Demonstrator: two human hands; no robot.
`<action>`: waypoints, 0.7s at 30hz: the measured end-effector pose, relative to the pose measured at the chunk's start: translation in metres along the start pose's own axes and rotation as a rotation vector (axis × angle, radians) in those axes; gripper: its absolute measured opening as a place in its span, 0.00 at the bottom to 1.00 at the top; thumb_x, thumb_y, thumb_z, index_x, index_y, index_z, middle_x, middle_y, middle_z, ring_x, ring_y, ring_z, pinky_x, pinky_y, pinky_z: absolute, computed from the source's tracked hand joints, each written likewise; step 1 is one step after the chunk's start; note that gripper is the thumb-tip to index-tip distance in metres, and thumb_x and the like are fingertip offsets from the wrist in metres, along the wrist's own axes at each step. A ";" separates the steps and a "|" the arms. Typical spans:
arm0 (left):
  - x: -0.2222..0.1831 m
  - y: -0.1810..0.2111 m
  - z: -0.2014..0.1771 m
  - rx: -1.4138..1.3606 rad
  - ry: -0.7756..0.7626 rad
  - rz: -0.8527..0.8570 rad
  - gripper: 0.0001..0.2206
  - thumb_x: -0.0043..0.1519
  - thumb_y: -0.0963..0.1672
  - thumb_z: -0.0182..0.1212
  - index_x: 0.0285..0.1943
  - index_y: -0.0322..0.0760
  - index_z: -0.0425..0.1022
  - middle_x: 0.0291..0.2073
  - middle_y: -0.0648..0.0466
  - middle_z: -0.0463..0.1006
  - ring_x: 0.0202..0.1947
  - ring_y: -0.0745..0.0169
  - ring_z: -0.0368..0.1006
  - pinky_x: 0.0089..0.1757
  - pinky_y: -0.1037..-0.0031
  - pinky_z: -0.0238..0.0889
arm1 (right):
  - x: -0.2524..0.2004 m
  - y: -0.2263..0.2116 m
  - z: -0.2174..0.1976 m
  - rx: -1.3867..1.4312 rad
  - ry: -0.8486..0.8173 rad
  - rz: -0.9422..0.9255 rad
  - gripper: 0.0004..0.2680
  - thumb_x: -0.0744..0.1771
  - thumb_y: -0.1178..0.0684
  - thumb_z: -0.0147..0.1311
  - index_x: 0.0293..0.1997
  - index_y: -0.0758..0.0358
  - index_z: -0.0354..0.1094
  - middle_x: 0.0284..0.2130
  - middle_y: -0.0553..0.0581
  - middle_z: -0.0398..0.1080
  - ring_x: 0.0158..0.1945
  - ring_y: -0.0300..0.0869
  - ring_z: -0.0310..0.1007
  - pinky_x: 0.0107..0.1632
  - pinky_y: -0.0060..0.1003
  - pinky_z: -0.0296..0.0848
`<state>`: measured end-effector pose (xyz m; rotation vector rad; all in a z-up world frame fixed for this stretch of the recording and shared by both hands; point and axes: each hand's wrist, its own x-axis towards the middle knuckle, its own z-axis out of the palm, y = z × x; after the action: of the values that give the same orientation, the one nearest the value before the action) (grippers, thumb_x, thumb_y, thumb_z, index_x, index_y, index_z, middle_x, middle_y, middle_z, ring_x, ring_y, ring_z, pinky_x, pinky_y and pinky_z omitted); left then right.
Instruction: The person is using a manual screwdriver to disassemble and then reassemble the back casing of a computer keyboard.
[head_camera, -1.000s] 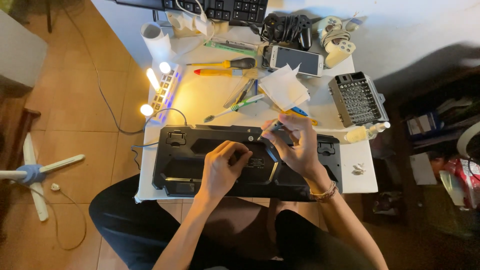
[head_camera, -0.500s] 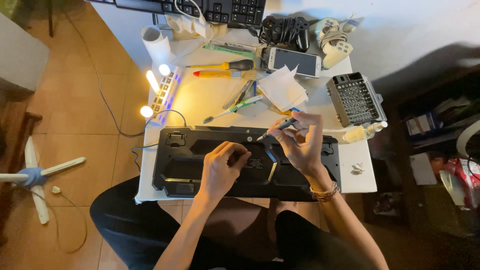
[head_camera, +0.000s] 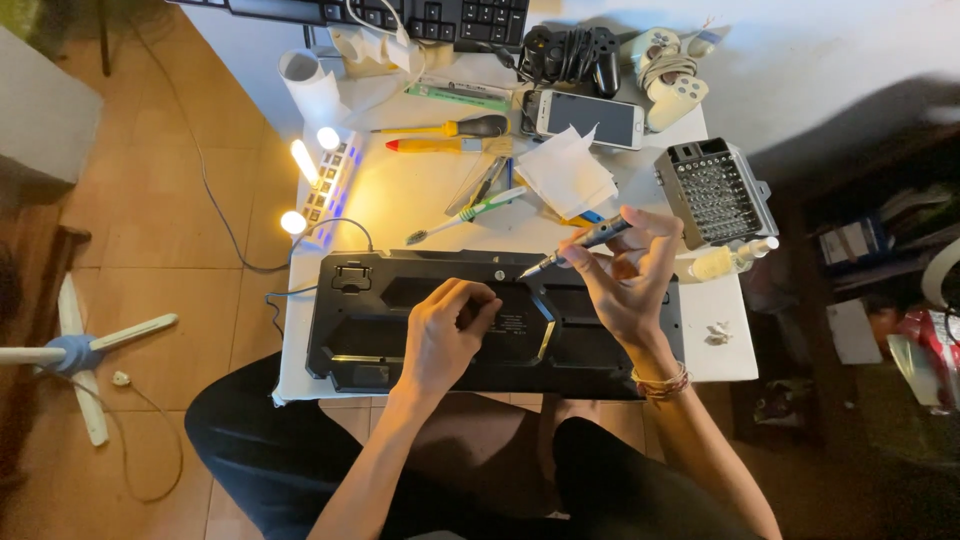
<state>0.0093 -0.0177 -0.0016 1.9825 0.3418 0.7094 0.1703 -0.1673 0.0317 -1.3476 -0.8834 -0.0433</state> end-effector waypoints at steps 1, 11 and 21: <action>0.001 0.000 0.001 0.000 -0.003 0.001 0.03 0.57 0.37 0.70 0.36 0.33 0.80 0.26 0.51 0.78 0.19 0.65 0.73 0.22 0.79 0.66 | 0.000 0.000 0.000 -0.001 0.003 0.001 0.22 0.65 0.67 0.62 0.59 0.62 0.49 0.35 0.66 0.72 0.42 0.50 0.79 0.39 0.45 0.86; 0.008 0.013 0.003 -0.115 -0.046 -0.072 0.09 0.59 0.38 0.69 0.47 0.32 0.82 0.30 0.47 0.81 0.21 0.67 0.72 0.26 0.78 0.67 | -0.007 -0.001 0.001 0.129 0.130 0.210 0.22 0.67 0.65 0.61 0.60 0.59 0.45 0.33 0.65 0.71 0.38 0.50 0.79 0.37 0.45 0.87; 0.010 0.001 0.004 -0.095 0.034 -0.077 0.05 0.59 0.37 0.69 0.43 0.32 0.85 0.31 0.47 0.83 0.19 0.69 0.72 0.25 0.81 0.67 | -0.007 0.007 0.001 0.065 0.111 0.086 0.22 0.67 0.66 0.61 0.60 0.58 0.46 0.36 0.65 0.72 0.40 0.48 0.79 0.40 0.43 0.87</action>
<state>0.0195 -0.0162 0.0009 1.8599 0.3960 0.6979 0.1685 -0.1671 0.0219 -1.3082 -0.7270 -0.0219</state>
